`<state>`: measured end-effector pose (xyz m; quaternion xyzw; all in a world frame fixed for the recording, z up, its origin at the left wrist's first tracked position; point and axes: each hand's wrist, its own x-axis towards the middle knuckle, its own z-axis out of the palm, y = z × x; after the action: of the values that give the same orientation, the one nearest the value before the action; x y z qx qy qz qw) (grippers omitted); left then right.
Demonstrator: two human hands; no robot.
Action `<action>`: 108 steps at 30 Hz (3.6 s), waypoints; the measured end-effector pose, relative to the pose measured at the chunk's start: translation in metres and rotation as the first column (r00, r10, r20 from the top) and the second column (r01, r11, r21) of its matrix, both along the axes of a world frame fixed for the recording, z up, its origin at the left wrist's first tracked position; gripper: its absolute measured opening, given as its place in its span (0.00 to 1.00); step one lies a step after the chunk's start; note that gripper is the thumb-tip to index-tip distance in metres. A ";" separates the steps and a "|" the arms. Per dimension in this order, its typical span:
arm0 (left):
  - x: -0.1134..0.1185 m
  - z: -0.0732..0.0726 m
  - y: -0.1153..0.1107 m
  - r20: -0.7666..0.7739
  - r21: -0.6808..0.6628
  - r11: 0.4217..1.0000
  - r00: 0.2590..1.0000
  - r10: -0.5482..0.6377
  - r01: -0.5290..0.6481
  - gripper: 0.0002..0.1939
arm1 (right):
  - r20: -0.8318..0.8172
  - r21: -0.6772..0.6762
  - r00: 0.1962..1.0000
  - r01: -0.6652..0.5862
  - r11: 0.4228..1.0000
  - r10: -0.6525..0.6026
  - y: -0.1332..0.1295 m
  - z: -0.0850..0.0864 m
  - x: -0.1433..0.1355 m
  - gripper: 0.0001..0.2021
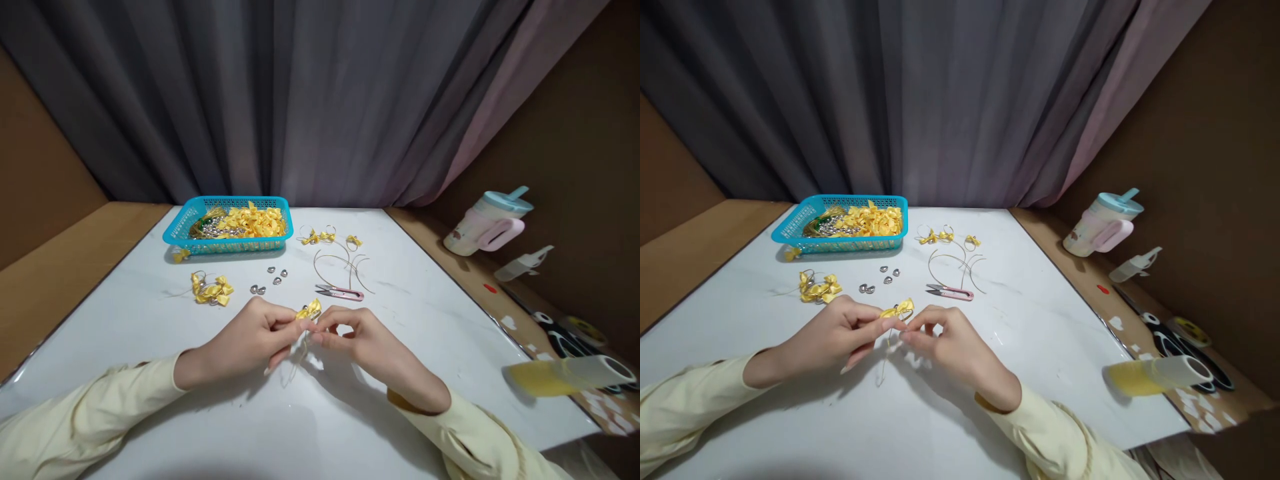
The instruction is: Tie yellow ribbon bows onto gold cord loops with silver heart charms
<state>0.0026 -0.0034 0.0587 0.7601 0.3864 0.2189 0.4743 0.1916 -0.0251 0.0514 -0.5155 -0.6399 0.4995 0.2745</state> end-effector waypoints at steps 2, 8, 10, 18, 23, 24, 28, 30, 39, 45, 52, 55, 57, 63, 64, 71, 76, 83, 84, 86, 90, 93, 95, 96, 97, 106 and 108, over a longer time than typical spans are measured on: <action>0.000 0.000 0.000 0.007 0.016 1.000 1.000 -0.007 0.007 0.25 | -0.047 -0.040 0.998 -0.035 0.999 0.033 0.001 0.004 0.003 0.08; -0.002 0.000 -0.002 0.005 0.092 0.995 1.000 -0.030 0.029 0.24 | -0.318 -0.202 0.945 -0.150 0.968 0.080 0.004 0.016 0.018 0.08; -0.002 -0.003 -0.002 0.000 0.148 0.988 0.999 -0.050 0.049 0.23 | -0.457 -0.271 0.885 -0.236 0.933 0.091 0.005 0.017 0.020 0.08; -0.001 -0.020 -0.007 -0.127 0.439 0.857 0.963 -0.239 0.271 0.16 | -0.608 -0.394 0.789 -0.396 0.829 0.088 0.002 0.009 0.009 0.08; -0.002 -0.025 -0.009 -0.188 0.472 0.800 0.928 -0.321 0.372 0.15 | -0.621 -0.479 0.783 -0.346 0.807 -0.033 0.007 0.003 0.008 0.07; -0.002 -0.025 -0.009 -0.179 0.484 0.791 0.927 -0.329 0.374 0.15 | -0.624 -0.493 0.779 -0.332 0.804 -0.061 0.009 0.003 0.010 0.06; 0.000 -0.022 -0.004 -0.089 0.520 0.794 0.945 -0.316 0.315 0.16 | -0.610 -0.540 0.776 -0.258 0.801 -0.161 0.015 0.002 0.018 0.04; 0.000 -0.022 -0.002 -0.047 0.517 0.808 0.952 -0.303 0.283 0.18 | -0.599 -0.544 0.782 -0.240 0.804 -0.172 0.017 0.003 0.022 0.04; -0.001 -0.013 0.000 0.052 0.371 0.920 0.986 -0.156 0.126 0.21 | -0.546 -0.475 0.838 -0.327 0.817 0.018 0.015 0.010 0.028 0.06; 0.001 -0.018 -0.001 -0.025 0.389 0.898 0.977 -0.213 0.206 0.21 | -0.508 -0.385 0.848 -0.380 0.841 0.151 0.005 0.009 0.017 0.05; -0.001 -0.030 -0.007 -0.234 0.619 0.679 0.918 -0.319 0.394 0.17 | -0.595 -0.466 0.804 -0.321 0.825 -0.023 0.006 0.004 0.007 0.06; -0.001 -0.028 -0.007 -0.243 0.653 0.635 0.908 -0.340 0.413 0.17 | -0.599 -0.528 0.793 -0.287 0.799 -0.111 0.011 0.003 0.010 0.05; -0.002 -0.027 -0.006 -0.199 0.638 0.659 0.912 -0.360 0.399 0.17 | -0.599 -0.549 0.788 -0.272 0.790 -0.145 0.014 0.003 0.014 0.05; -0.004 -0.021 -0.002 -0.008 0.593 0.764 0.951 -0.310 0.253 0.17 | -0.601 -0.529 0.785 -0.253 0.810 -0.147 0.017 0.007 0.025 0.05; -0.004 -0.020 -0.002 0.024 0.576 0.787 0.958 -0.286 0.221 0.18 | -0.603 -0.520 0.787 -0.260 0.814 -0.133 0.017 0.007 0.026 0.06; -0.002 -0.011 -0.003 0.125 0.483 0.871 0.978 -0.168 0.088 0.18 | -0.529 -0.401 0.843 -0.349 0.847 0.096 0.003 0.006 0.015 0.09; -0.003 -0.011 -0.002 0.116 0.419 0.907 0.988 -0.099 0.042 0.21 | -0.293 -0.166 0.942 -0.219 0.962 0.164 -0.007 0.009 0.005 0.12; -0.003 -0.009 0.002 0.119 0.347 0.936 0.993 0.018 -0.059 0.24 | -0.438 0.104 0.897 -0.005 0.995 0.050 -0.005 0.010 0.007 0.11; -0.003 -0.010 0.002 0.120 0.344 0.937 0.993 0.021 -0.061 0.24 | -0.495 0.032 0.868 -0.040 0.999 0.050 -0.004 0.009 0.007 0.11; -0.003 -0.010 0.003 0.128 0.336 0.939 0.991 0.037 -0.079 0.23 | -0.550 -0.087 0.834 -0.107 0.990 0.042 -0.005 0.006 0.005 0.11; -0.003 -0.009 0.003 0.144 0.260 0.954 0.983 0.114 -0.149 0.22 | -0.361 0.022 0.932 -0.017 1.000 0.024 -0.011 0.002 0.001 0.08; -0.002 -0.008 0.001 0.143 0.199 0.966 0.980 0.139 -0.166 0.24 | -0.020 0.265 1.000 0.008 0.964 -0.003 -0.019 -0.002 -0.003 0.10; -0.001 -0.008 -0.001 0.144 0.174 0.971 0.980 0.138 -0.162 0.25 | 0.173 0.345 0.985 -0.047 0.938 -0.014 -0.024 -0.007 -0.009 0.11; 0.000 -0.008 -0.002 0.145 0.166 0.973 0.980 0.134 -0.158 0.25 | 0.237 0.359 0.971 -0.074 0.931 -0.014 -0.026 -0.009 -0.012 0.12; 0.001 -0.009 -0.002 0.147 0.162 0.975 0.981 0.129 -0.153 0.25 | 0.282 0.360 0.959 -0.095 0.928 -0.011 -0.027 -0.011 -0.015 0.12; 0.002 -0.011 -0.002 0.129 0.072 0.993 0.988 0.087 -0.097 0.25 | 0.302 0.412 0.953 -0.136 0.901 0.006 -0.027 -0.017 -0.025 0.10; 0.001 -0.011 -0.002 0.116 0.039 0.996 0.991 0.072 -0.077 0.25 | 0.264 0.424 0.964 -0.125 0.897 0.010 -0.026 -0.016 -0.024 0.09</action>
<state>0.0040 -0.0057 0.0481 0.7415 0.3816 0.2881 0.4707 0.1673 -0.0508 0.0350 -0.4780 -0.7832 0.2816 0.2808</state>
